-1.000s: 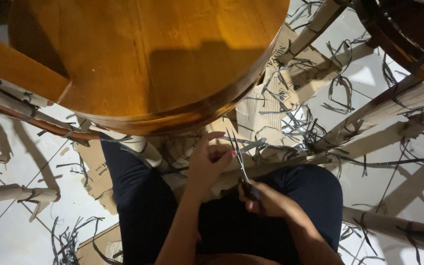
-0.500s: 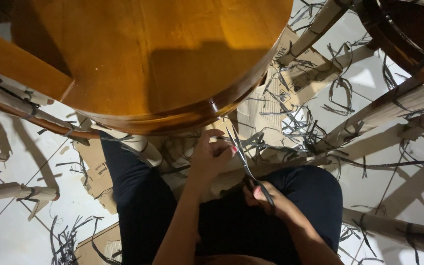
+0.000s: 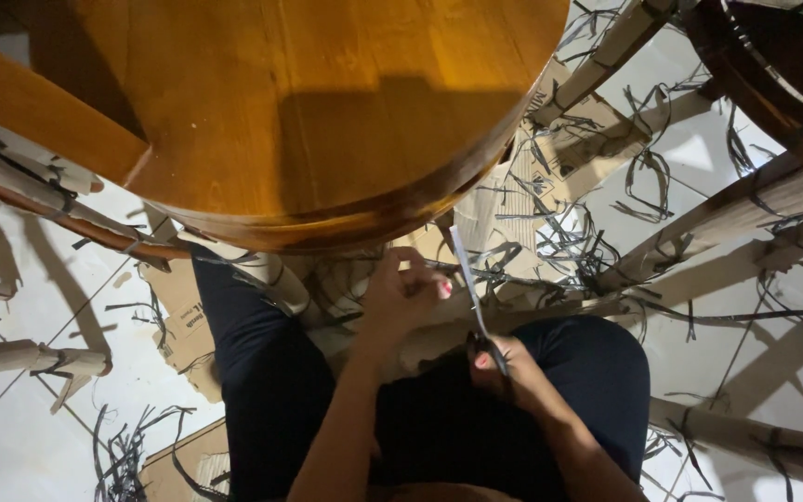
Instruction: The person wraps the legs and edges of a wooden table and chairs with paper and tape, using scissors to cut the materials.
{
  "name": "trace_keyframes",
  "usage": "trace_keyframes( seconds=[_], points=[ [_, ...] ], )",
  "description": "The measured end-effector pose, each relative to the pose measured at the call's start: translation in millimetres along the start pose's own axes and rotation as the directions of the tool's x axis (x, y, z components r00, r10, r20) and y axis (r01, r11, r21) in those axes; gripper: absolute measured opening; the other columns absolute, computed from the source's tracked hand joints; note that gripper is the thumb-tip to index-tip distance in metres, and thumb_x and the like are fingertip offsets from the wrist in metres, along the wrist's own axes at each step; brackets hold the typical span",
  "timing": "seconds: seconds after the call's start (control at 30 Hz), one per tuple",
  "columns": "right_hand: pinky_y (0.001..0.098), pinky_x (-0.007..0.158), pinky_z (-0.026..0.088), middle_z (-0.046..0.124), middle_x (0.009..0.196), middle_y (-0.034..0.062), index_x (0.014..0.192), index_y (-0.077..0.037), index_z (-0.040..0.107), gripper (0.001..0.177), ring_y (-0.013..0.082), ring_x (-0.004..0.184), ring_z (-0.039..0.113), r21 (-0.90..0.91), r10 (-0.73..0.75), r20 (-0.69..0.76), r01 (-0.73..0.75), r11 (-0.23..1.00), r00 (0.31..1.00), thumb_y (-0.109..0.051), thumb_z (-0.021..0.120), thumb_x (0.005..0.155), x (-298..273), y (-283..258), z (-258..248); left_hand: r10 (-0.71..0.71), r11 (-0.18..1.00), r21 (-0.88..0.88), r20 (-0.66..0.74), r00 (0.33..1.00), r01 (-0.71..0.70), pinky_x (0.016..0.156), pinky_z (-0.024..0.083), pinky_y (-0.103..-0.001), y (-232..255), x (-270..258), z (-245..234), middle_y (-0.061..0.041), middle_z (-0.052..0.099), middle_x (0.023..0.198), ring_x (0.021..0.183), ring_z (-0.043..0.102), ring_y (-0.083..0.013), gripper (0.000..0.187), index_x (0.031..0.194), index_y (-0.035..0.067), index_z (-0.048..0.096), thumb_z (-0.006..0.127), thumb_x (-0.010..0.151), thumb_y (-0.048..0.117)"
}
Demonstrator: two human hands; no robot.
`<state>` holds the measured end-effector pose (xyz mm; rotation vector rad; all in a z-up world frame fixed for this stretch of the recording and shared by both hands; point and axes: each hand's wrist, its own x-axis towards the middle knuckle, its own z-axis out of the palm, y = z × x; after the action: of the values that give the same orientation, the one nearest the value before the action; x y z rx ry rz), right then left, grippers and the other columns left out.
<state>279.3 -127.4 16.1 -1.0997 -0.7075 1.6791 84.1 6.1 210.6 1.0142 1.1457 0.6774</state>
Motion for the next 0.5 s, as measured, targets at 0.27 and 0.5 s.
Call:
trace_keyframes(
  seconds=[0.27, 0.5],
  points=[
    [0.0284, 0.057, 0.052, 0.069, 0.062, 0.0135, 0.081, -0.002, 0.081, 0.018, 0.0177, 0.056, 0.062, -0.383, -0.348, -0.366, 0.202, 0.901, 0.863, -0.017, 0.089, 0.075, 0, -65, 47, 0.091, 0.963, 0.233, 0.2, 0.976, -0.137, 0.08, 0.058, -0.03, -71, 14, 0, -0.011, 0.081, 0.092, 0.084, 0.076, -0.0236, 0.07, 0.136, 0.016, 0.053, 0.085, 0.076, 0.032],
    [0.0273, 0.051, 0.047, 0.064, 0.051, 0.0086, 0.074, -0.003, 0.079, 0.01, 0.0157, 0.048, 0.058, -0.434, -0.387, -0.326, 0.228, 0.872, 0.862, -0.012, 0.084, 0.074, 2, -81, 56, 0.14, 0.904, 0.356, 0.273, 0.952, -0.235, 0.085, 0.061, -0.038, -86, 23, 8, -0.006, 0.081, 0.091, 0.089, 0.078, -0.029, 0.064, 0.135, 0.018, 0.054, 0.083, 0.08, 0.031]
  ],
)
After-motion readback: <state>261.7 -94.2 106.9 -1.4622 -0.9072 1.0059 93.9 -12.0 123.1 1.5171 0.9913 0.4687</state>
